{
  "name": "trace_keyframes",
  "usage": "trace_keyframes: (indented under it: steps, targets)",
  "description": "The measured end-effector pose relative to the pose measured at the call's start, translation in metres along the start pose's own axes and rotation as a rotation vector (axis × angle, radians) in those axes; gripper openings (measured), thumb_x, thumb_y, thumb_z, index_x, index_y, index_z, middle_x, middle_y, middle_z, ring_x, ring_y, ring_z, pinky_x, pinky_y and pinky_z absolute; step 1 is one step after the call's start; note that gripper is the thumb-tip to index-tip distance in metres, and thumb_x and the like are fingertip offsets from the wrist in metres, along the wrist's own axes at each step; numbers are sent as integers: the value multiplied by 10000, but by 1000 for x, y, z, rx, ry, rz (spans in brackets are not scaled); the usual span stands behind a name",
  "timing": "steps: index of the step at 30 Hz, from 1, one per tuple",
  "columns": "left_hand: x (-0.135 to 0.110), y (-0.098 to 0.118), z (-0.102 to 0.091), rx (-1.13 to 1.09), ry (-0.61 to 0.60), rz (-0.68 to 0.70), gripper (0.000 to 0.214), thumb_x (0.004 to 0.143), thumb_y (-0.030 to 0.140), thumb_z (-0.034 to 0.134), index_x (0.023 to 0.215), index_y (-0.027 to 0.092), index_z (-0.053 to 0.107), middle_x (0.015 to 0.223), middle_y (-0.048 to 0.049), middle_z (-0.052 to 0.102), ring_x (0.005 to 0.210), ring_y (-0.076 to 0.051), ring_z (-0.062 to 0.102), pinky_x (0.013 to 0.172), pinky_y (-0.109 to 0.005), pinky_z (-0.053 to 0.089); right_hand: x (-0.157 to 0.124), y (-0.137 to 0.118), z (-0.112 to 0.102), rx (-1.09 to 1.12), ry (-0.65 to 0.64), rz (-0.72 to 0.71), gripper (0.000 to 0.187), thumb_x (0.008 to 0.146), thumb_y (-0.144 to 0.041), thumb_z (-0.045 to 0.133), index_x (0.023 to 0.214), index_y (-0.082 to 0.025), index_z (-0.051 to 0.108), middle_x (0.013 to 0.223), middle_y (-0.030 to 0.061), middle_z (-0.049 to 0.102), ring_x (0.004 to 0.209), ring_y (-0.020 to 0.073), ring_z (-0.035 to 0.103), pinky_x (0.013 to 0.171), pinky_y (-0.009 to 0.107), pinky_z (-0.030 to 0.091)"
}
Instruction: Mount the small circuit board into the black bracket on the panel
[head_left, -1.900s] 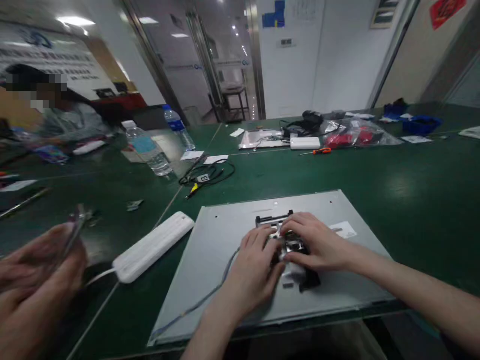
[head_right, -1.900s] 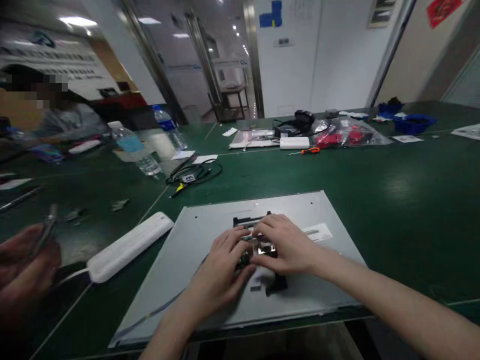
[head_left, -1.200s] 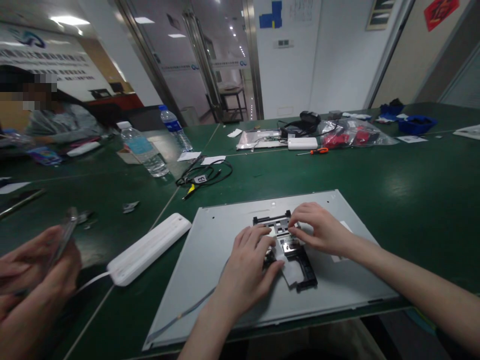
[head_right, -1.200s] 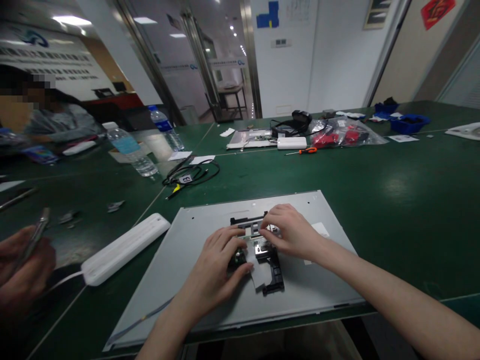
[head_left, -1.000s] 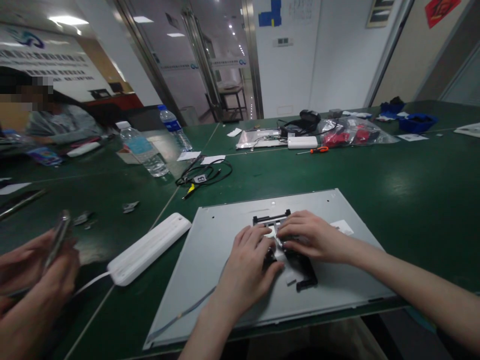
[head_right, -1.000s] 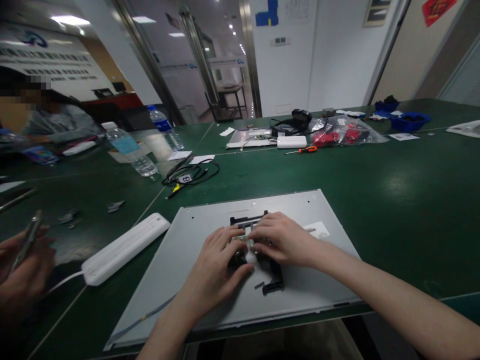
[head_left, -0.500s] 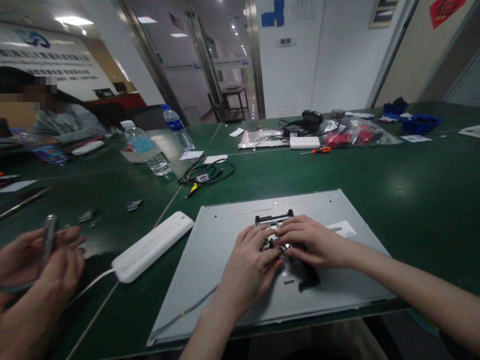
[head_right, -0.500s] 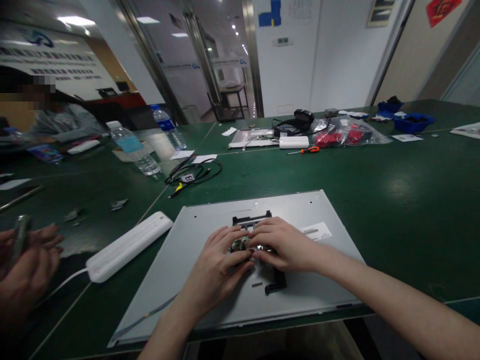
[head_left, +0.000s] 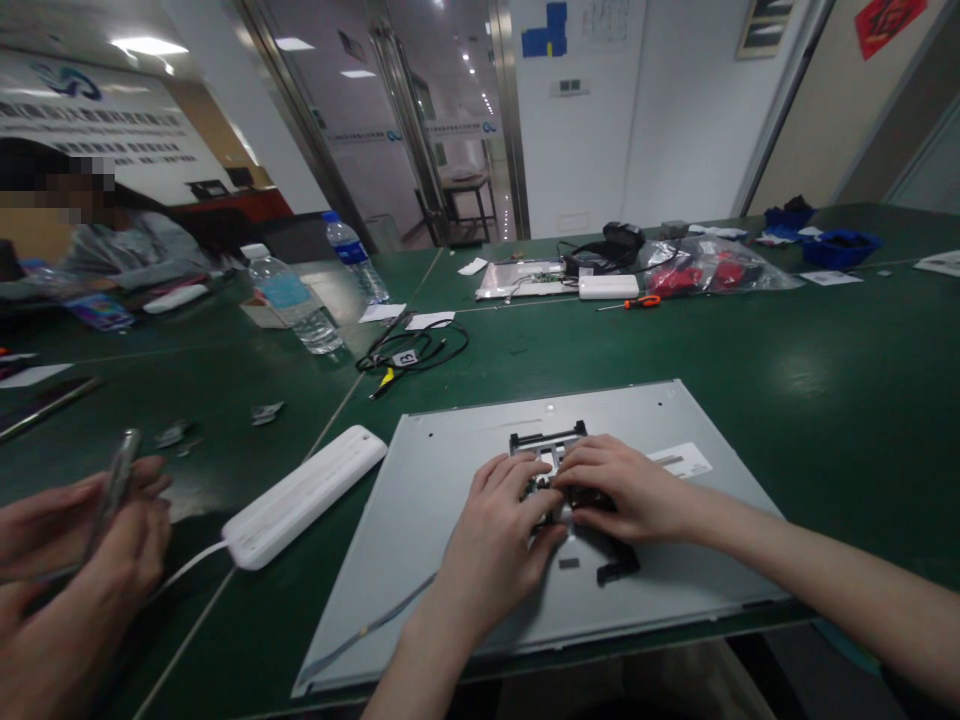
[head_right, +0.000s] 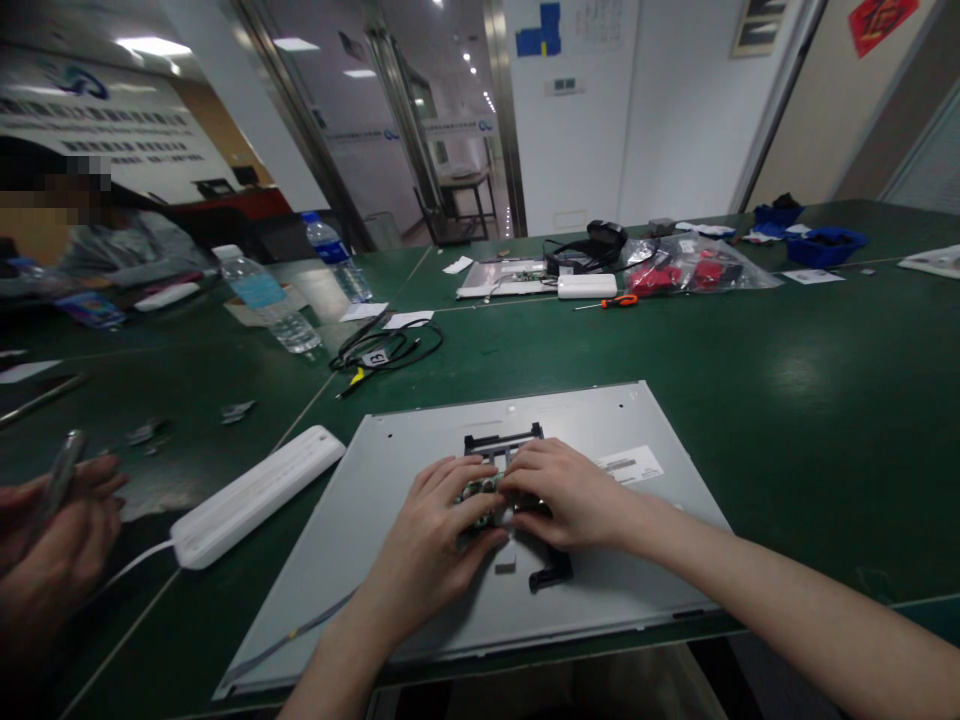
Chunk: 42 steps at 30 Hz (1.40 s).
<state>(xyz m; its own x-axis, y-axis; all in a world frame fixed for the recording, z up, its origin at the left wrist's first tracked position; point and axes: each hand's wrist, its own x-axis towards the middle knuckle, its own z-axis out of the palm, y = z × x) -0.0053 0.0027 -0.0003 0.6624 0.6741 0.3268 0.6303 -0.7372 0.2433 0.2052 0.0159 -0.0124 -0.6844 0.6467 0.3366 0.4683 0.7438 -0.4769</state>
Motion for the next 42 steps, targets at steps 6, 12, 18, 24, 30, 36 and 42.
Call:
trace_keyframes:
  steps: [6,12,18,24,30,36,42]
  targets:
    - [0,0,1,-17,-21,-33,312,769,200,656,1069,241,578,1193,-56,551,1166,-283,459,1006,-528,350,0,-2,0,-8,-8,18,297,790,-215,631,1075,-171,563,1062,84,608,1027,224,511,901,397,413]
    - [-1,-2,2,-22,-19,-37,335,779,204,647,1101,243,562,1205,-56,542,1170,-280,454,1009,-527,345,-1,0,1,1,-8,41,356,782,-214,637,1123,-178,544,1113,93,570,1040,230,486,912,401,415]
    - [0,0,0,-47,-40,-57,340,781,207,647,1106,244,557,1173,-57,556,1116,-271,489,972,-506,379,-3,0,0,2,-11,62,347,783,-235,646,1111,-180,549,1134,106,546,1051,235,477,919,413,417]
    - [0,0,0,-65,-40,-50,356,788,215,639,1132,246,554,1147,-61,568,1086,-269,505,957,-497,391,-3,0,-1,1,-26,75,379,792,-261,648,1148,-184,547,1154,118,534,1049,240,484,891,404,438]
    - [0,-1,1,-67,-70,-59,343,792,215,640,1123,245,559,1164,-64,558,1105,-266,493,963,-483,388,-3,0,-4,-4,-56,61,374,794,-273,652,1142,-173,555,1127,115,545,1015,231,499,869,391,443]
    - [0,0,1,-84,-69,-61,359,788,230,650,1132,241,549,1143,-70,563,1081,-270,506,947,-481,397,-4,1,-4,-5,-44,71,424,787,-262,659,1185,-193,532,1136,118,539,1029,242,497,859,403,443]
    - [-1,0,2,-91,-60,-70,399,795,260,648,1171,236,518,1149,-77,554,1092,-277,498,947,-486,397,-4,2,-4,-18,-42,61,463,790,-282,662,1219,-197,510,1151,123,539,1033,248,495,859,415,438]
